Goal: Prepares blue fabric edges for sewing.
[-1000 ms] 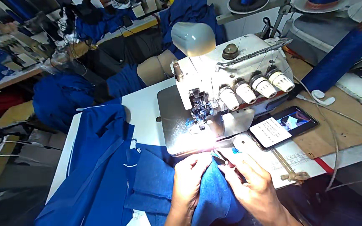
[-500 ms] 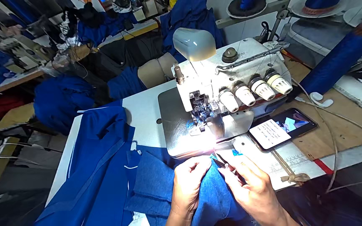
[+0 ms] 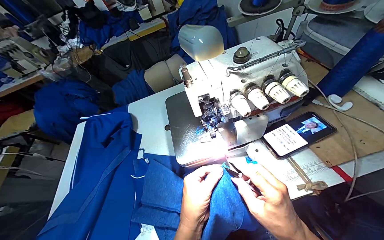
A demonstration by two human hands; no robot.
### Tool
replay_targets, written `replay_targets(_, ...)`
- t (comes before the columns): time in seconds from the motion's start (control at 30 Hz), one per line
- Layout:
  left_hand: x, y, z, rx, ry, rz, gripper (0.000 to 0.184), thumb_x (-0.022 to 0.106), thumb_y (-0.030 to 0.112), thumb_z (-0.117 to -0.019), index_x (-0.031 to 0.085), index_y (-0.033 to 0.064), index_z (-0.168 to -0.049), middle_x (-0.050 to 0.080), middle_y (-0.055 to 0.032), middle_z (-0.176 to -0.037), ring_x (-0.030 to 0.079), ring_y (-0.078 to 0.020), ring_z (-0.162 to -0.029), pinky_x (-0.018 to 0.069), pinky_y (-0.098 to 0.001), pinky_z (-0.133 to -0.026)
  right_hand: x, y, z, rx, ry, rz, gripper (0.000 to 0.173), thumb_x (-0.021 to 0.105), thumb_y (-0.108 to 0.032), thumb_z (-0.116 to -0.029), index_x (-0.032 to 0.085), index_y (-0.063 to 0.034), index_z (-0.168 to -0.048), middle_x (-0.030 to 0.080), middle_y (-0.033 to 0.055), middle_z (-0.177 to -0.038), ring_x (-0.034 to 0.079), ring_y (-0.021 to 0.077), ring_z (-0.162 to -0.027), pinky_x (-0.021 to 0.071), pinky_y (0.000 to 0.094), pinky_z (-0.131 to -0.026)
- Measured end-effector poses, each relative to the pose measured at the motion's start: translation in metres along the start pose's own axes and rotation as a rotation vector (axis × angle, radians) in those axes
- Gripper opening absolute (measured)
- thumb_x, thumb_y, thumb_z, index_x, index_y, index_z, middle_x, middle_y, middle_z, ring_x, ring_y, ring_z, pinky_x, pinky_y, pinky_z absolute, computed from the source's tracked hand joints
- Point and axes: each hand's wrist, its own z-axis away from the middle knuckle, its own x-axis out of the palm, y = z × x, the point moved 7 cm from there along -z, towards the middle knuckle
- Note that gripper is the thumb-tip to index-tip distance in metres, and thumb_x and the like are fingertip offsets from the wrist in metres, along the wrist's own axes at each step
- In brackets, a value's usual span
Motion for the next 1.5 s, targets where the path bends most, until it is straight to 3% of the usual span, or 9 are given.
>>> replay_targets(0.83, -0.001, -0.004, 0.002, -0.005, 0.011, -0.005, 0.009, 0.068, -0.003, -0.0904, 0.075, -0.0025, -0.085, 0.072, -0.0090, -0.075, 0.069, -0.0091, -0.069, 0.0587, -0.0228, -0.067, 0.003, 0.000, 0.003, -0.007, 0.003, 0.021, 0.024, 0.063, -0.019, -0.0948, 0.078, -0.0086, -0.110, 0.068, 0.0026, -0.084, 0.059, 0.0043, -0.067, 0.0495, 0.0173, -0.058)
replay_targets(1.13, 0.000, -0.014, 0.004, -0.089, -0.045, 0.175, 0.011, 0.066, 0.001, -0.0901, 0.073, -0.0022, -0.083, 0.071, -0.0114, -0.074, 0.070, -0.0124, -0.069, 0.0599, -0.0276, -0.066, 0.013, 0.009, 0.012, -0.060, 0.031, -0.115, 0.024, 0.062, -0.018, -0.0992, 0.073, -0.0088, -0.118, 0.071, 0.0053, -0.096, 0.066, 0.0073, -0.086, 0.0556, 0.0202, -0.078)
replay_targets(1.5, 0.001, -0.020, 0.005, -0.134, -0.024, 0.230, 0.012, 0.063, 0.000, -0.0900, 0.071, -0.0032, -0.082, 0.071, -0.0131, -0.075, 0.071, -0.0142, -0.070, 0.0605, -0.0295, -0.067, 0.019, 0.008, 0.015, -0.123, 0.007, -0.089, 0.022, 0.060, -0.015, -0.1014, 0.073, -0.0075, -0.117, 0.073, 0.0073, -0.101, 0.069, 0.0113, -0.094, 0.0558, 0.0223, -0.084)
